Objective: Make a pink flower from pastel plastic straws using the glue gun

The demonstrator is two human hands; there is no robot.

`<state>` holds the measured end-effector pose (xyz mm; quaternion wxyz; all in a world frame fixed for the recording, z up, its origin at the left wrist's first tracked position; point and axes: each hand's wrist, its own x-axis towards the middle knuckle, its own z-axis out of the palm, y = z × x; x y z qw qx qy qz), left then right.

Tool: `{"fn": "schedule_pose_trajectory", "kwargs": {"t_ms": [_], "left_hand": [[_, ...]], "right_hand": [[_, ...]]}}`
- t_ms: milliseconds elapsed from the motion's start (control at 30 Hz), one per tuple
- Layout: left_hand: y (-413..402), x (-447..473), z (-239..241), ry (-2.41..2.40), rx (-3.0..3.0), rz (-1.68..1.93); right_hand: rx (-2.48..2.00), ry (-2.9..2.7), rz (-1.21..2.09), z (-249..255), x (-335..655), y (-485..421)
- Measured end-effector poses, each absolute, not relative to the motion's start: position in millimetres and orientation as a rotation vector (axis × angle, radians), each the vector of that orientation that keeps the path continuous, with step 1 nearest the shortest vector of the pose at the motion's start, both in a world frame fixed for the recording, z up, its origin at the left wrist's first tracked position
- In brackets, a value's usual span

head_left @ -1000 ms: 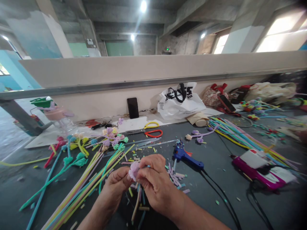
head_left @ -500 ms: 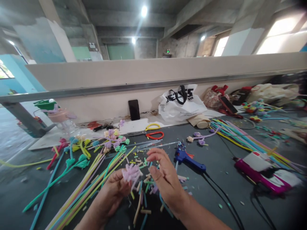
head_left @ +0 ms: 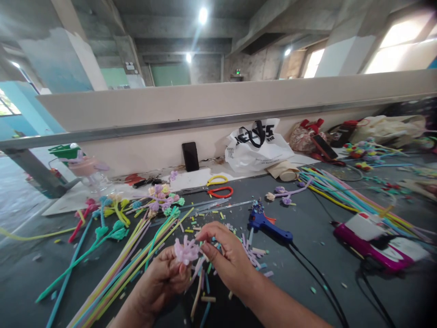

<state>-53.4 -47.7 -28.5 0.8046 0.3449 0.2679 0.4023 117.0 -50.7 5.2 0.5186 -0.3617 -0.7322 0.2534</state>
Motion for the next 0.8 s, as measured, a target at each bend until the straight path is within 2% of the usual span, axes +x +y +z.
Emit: {"fn": "schedule_pose_trajectory", "kwargs": {"t_ms": [800], "left_hand": [[-50, -63, -40, 0.644, 0.896, 0.811]], "right_hand": [[-0.567, -1.925, 0.515, 9, 117, -49]]}}
